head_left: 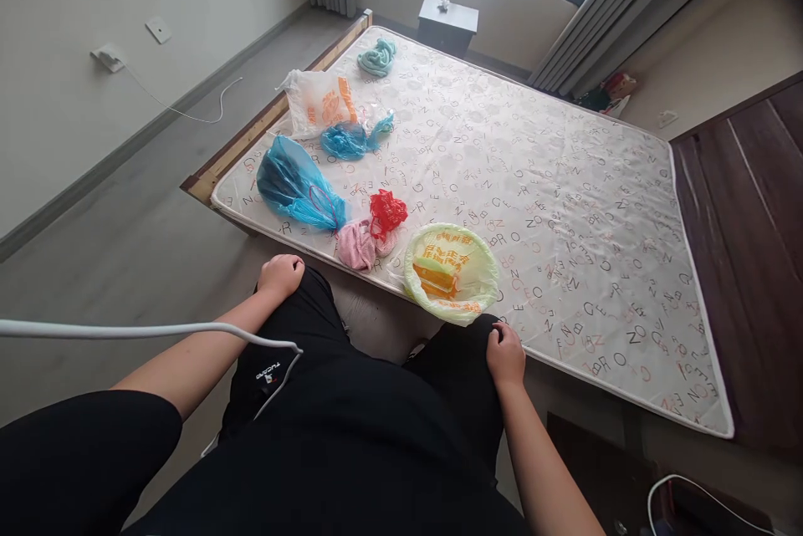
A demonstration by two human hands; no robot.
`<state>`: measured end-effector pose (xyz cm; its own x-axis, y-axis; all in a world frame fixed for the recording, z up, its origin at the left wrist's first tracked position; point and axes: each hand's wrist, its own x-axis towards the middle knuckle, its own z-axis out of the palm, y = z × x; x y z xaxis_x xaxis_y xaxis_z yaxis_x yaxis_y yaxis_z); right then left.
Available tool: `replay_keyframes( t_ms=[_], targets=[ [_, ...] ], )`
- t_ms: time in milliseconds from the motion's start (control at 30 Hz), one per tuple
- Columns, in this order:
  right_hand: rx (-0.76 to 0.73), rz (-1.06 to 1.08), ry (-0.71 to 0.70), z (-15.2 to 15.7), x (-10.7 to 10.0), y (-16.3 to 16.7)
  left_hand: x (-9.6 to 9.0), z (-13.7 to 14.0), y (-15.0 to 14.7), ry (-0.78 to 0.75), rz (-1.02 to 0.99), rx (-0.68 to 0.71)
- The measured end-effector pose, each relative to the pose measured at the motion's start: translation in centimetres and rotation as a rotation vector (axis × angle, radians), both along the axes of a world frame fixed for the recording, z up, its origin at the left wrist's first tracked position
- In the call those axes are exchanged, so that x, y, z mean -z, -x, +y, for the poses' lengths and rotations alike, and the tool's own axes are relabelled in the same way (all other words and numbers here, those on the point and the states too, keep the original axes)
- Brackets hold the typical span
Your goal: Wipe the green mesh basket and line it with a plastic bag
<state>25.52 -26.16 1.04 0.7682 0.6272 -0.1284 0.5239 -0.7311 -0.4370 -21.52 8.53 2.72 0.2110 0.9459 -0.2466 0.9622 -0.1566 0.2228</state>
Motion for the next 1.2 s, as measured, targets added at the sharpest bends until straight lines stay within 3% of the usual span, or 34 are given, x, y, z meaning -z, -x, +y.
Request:
replay_keyframes(
  t_ms=[600, 1200],
  targets=[
    [0.015, 0.023, 0.006, -0.10, -0.34, -0.16, 0.58, 0.14, 0.18, -0.007, -0.005, -0.013],
    [0.032, 0.028, -0.022, -0.06, -0.58, -0.26, -0.20, -0.01, -0.40, -0.003, -0.011, -0.033]
  ],
)
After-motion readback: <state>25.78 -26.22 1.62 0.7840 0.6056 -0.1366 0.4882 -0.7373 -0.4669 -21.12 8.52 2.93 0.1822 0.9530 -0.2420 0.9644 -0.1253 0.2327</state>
